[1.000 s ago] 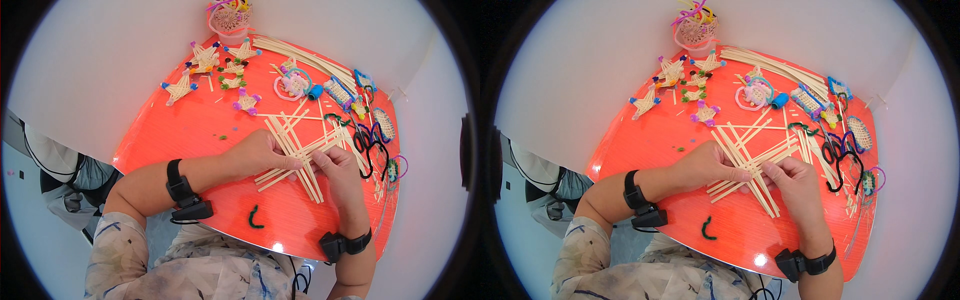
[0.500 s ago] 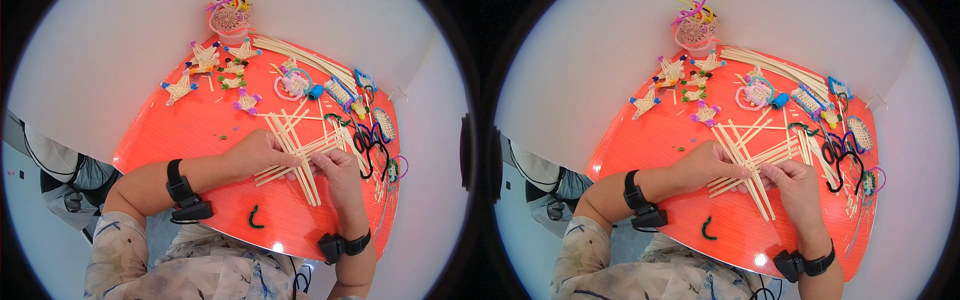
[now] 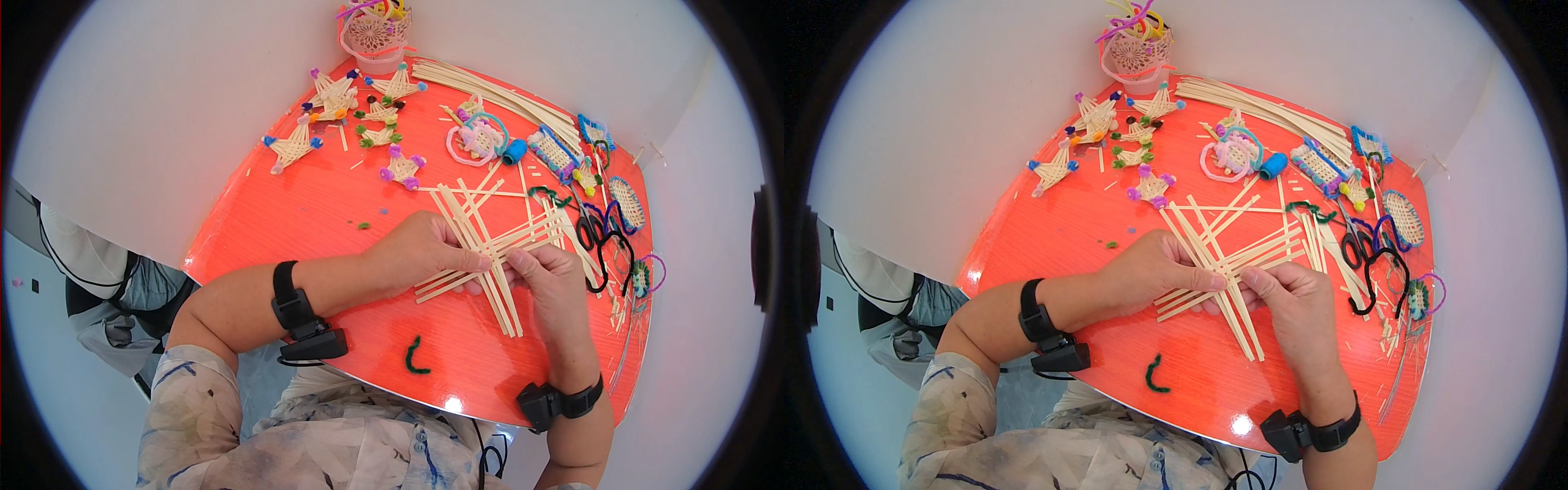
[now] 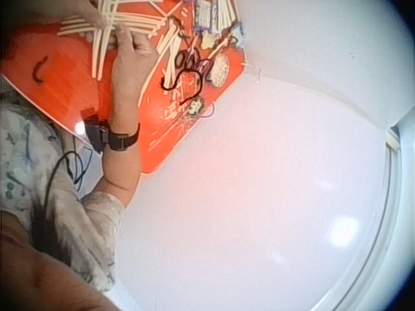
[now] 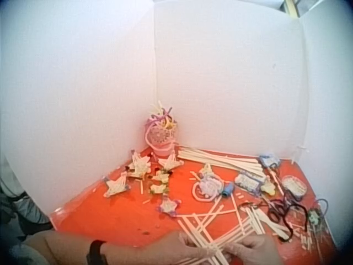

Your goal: Weaving thin wooden or bamboo sticks together to create a decorative star shape.

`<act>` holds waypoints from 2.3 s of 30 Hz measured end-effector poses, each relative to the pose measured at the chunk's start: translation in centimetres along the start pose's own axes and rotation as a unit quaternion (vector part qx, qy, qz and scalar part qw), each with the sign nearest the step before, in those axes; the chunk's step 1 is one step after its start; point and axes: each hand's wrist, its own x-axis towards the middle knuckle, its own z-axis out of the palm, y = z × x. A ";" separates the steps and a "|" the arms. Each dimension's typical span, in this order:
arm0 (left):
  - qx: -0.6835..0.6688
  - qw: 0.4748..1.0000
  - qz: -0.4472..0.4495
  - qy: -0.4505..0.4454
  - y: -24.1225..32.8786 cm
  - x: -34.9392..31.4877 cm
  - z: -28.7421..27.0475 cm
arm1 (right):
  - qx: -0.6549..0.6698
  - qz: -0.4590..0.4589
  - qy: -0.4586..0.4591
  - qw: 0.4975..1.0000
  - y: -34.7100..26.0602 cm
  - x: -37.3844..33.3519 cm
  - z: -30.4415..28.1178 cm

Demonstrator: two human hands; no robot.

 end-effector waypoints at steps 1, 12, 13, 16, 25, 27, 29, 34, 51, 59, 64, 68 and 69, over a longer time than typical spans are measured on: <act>-0.002 1.000 0.003 0.000 0.0 -0.1 0.0 | 0.001 0.000 0.002 1.000 0.0 0.0 0.1; -0.002 1.000 0.003 0.003 0.1 -0.1 0.1 | -0.030 -0.004 0.008 1.000 -0.1 0.0 0.2; 0.002 1.000 0.007 0.003 0.0 -0.1 0.1 | -0.049 -0.005 0.006 0.999 -0.1 0.0 0.1; 0.006 1.000 0.021 -0.005 -0.1 0.0 0.1 | -0.054 -0.005 0.022 0.998 0.1 0.1 0.0; 0.023 0.999 0.037 -0.020 0.0 0.0 0.0 | -0.017 0.003 0.025 1.000 -0.7 -0.2 0.5; 0.022 0.998 0.054 -0.022 -0.2 0.1 -0.2 | -0.018 0.008 0.018 1.000 -0.4 -0.1 0.5; 0.004 0.997 0.078 -0.007 -0.9 0.5 -0.5 | -0.017 0.012 0.011 1.000 0.0 0.0 0.3; -0.006 0.996 0.089 -0.005 -1.0 0.6 -0.1 | -0.029 -0.001 0.012 1.000 0.3 0.0 0.0; -0.035 0.998 0.050 -0.009 -0.8 0.3 -0.1 | 0.007 -0.010 0.024 1.000 0.5 -0.1 0.5; -0.054 0.995 0.082 0.007 -1.0 0.4 0.2 | 0.003 -0.014 0.033 0.999 0.5 -0.2 0.6; -0.055 0.995 0.081 0.012 -1.0 0.4 0.3 | -0.004 -0.014 0.040 0.999 0.3 -0.3 0.7; -0.059 0.995 0.080 0.013 -1.3 0.6 0.2 | -0.011 -0.013 0.042 0.999 0.5 -0.2 0.7; -0.059 0.995 0.080 0.013 -1.3 0.6 0.0 | -0.006 -0.013 0.042 0.999 0.4 -0.2 0.7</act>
